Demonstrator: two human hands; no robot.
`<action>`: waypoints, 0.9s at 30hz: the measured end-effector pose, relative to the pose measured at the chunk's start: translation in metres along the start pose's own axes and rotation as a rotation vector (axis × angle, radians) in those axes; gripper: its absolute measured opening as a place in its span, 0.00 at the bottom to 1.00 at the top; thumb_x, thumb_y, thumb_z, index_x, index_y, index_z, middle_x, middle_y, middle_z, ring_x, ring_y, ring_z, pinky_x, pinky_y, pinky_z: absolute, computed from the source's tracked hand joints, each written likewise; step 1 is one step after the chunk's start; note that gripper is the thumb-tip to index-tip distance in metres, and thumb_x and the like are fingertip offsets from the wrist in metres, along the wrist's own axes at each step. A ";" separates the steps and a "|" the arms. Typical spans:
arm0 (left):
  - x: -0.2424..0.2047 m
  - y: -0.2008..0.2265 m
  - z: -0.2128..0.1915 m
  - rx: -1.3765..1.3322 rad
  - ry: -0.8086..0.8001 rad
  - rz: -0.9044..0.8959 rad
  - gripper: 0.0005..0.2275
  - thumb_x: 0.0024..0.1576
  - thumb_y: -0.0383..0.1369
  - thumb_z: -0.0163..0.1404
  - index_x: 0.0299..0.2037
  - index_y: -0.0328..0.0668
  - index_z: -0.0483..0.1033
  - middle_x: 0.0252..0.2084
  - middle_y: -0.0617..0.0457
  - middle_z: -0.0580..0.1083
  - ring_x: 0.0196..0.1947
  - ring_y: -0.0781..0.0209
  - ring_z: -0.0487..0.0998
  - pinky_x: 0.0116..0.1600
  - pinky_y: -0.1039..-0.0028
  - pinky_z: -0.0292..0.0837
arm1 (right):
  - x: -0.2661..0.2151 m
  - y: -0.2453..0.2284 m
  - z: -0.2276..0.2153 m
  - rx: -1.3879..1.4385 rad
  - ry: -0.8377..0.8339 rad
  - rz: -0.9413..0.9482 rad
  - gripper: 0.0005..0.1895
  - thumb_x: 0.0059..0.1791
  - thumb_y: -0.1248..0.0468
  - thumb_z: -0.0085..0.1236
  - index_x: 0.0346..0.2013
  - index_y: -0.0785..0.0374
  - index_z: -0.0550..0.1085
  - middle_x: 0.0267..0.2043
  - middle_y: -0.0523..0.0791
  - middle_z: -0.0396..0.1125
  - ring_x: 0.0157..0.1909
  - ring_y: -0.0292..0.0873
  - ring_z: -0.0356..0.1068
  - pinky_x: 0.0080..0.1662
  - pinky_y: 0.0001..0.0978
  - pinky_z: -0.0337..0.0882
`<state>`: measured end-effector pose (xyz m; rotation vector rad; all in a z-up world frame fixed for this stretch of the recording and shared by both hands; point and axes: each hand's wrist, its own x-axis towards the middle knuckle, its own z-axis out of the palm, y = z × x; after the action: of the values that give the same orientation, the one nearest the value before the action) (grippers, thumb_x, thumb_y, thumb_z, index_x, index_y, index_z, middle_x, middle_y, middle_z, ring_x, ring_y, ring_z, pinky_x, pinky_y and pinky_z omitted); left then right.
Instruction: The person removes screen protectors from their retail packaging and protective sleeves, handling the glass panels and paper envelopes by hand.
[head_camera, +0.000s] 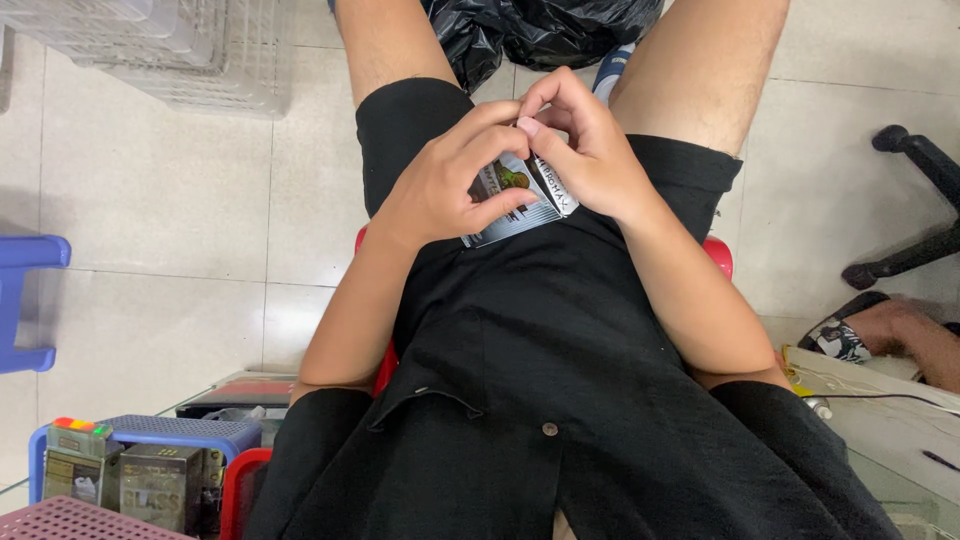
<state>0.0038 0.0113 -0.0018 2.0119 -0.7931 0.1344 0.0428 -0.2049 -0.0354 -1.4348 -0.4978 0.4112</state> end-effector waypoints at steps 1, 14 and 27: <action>-0.001 -0.002 0.000 -0.001 0.001 -0.001 0.20 0.58 0.36 0.65 0.53 0.38 0.71 0.62 0.49 0.70 0.51 0.53 0.79 0.56 0.67 0.78 | 0.000 0.001 -0.002 0.000 -0.001 0.002 0.05 0.62 0.69 0.49 0.51 0.64 0.64 0.48 0.42 0.66 0.49 0.33 0.70 0.52 0.26 0.72; -0.005 -0.029 -0.012 -0.389 -0.065 -0.202 0.29 0.53 0.35 0.68 0.59 0.37 0.63 0.60 0.47 0.69 0.60 0.57 0.75 0.62 0.68 0.77 | 0.003 0.035 0.008 0.291 0.058 -0.021 0.14 0.64 0.61 0.50 0.61 0.59 0.61 0.49 0.43 0.66 0.48 0.34 0.66 0.53 0.25 0.69; 0.008 -0.046 -0.004 -0.244 0.191 -0.121 0.14 0.50 0.18 0.63 0.42 0.38 0.75 0.47 0.51 0.80 0.53 0.55 0.82 0.69 0.60 0.70 | -0.003 0.006 -0.061 0.136 0.106 0.096 0.16 0.66 0.53 0.42 0.54 0.64 0.67 0.44 0.43 0.67 0.44 0.35 0.69 0.48 0.25 0.72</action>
<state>0.0377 0.0273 -0.0300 1.7797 -0.5384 0.1500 0.0745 -0.2564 -0.0452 -1.3443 -0.3107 0.4353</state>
